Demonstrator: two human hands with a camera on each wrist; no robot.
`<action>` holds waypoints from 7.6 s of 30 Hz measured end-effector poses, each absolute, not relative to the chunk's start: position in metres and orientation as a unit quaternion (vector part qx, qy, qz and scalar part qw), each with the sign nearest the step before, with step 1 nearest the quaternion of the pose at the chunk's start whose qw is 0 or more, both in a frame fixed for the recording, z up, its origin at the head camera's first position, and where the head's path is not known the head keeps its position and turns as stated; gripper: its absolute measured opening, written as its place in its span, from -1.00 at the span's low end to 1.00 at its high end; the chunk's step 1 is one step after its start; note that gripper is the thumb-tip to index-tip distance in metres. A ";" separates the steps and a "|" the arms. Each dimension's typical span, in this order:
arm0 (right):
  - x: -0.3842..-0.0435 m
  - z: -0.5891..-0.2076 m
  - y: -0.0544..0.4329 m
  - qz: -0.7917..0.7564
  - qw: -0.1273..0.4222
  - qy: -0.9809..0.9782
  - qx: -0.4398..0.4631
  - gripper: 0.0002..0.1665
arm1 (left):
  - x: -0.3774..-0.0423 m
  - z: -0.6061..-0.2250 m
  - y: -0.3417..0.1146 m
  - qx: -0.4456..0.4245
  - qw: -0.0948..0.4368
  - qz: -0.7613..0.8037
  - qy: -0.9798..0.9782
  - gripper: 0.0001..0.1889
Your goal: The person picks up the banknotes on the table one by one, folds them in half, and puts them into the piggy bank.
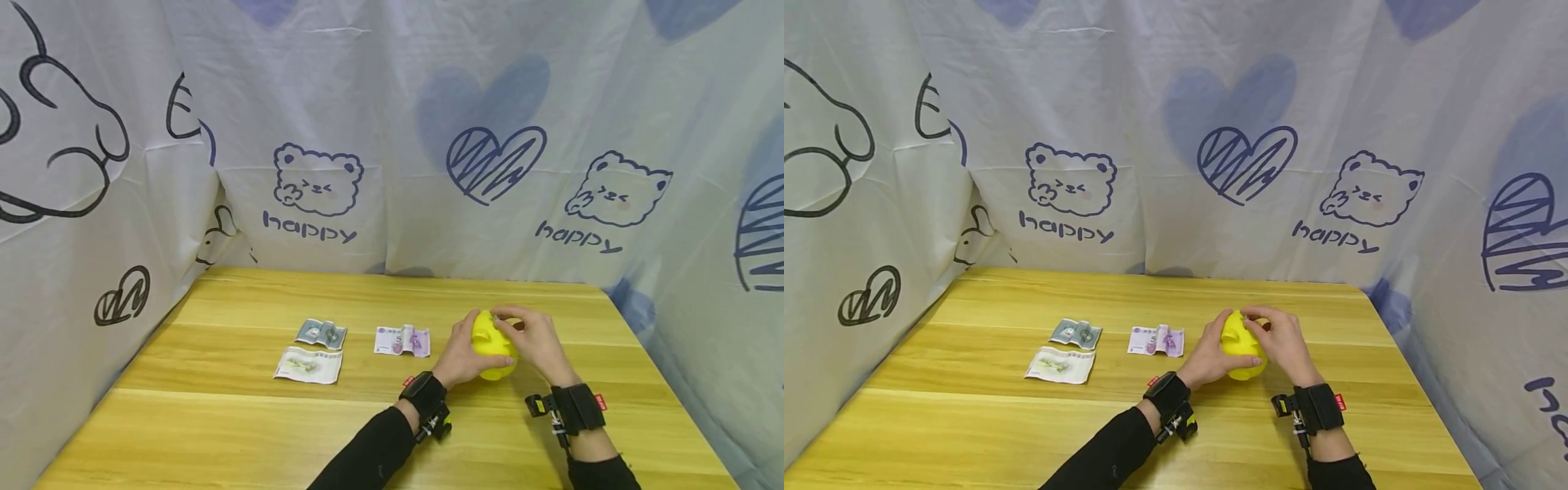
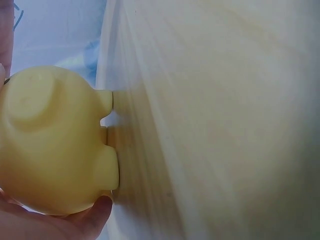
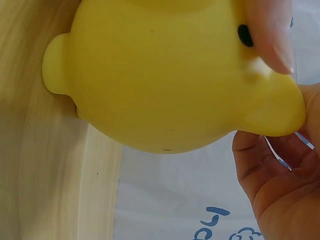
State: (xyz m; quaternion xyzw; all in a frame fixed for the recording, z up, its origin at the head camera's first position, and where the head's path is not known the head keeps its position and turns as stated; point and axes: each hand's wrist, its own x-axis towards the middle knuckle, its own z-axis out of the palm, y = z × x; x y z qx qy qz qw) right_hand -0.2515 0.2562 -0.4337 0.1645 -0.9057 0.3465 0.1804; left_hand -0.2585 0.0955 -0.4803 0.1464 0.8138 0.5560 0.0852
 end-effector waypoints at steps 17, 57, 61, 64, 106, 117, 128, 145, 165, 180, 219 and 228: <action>-0.253 -0.437 0.253 0.317 0.204 -0.911 0.169 -0.74 | -0.260 -0.481 0.096 0.149 0.073 0.538 0.826 0.11; -0.246 -0.429 0.247 0.314 0.186 -0.922 0.129 -0.83 | -0.260 -0.481 0.095 0.158 0.077 0.531 0.829 0.11; -0.246 -0.429 0.248 0.306 0.191 -0.924 0.130 -0.83 | -0.259 -0.480 0.095 0.158 0.079 0.531 0.829 0.12; -0.246 -0.430 0.248 0.304 0.203 -0.922 0.130 -0.82 | -0.259 -0.479 0.095 0.157 0.081 0.532 0.828 0.12; -0.239 -0.427 0.231 0.280 0.245 -0.915 0.154 -0.76 | -0.247 -0.458 0.036 0.251 0.050 0.435 0.863 -0.27; -0.235 -0.428 0.211 0.273 0.272 -0.901 0.200 -0.82 | -0.248 -0.459 0.015 0.269 0.021 0.362 0.892 -0.40; -0.234 -0.428 0.183 0.272 0.254 -0.899 0.231 -0.84 | -0.249 -0.462 -0.010 0.289 -0.029 0.235 0.928 -0.55; -0.246 -0.436 0.141 0.251 0.176 -0.925 0.226 -0.85 | -0.253 -0.472 -0.036 0.256 -0.008 0.172 0.951 -0.50; -0.250 -0.448 0.132 0.263 0.071 -0.941 0.202 -0.76 | -0.261 -0.469 -0.047 0.270 -0.003 0.204 0.941 -0.72; -0.246 -0.453 0.134 0.289 0.044 -0.933 0.212 -0.62 | -0.263 -0.467 -0.048 0.257 -0.013 0.226 0.940 -0.86; -0.244 -0.460 0.131 0.287 0.027 -0.937 0.199 -0.64 | -0.266 -0.460 -0.050 0.238 -0.093 0.269 0.929 -0.89; -0.247 -0.460 0.130 0.301 0.044 -0.940 0.157 -0.72 | -0.266 -0.457 -0.052 0.228 -0.121 0.335 0.906 -0.86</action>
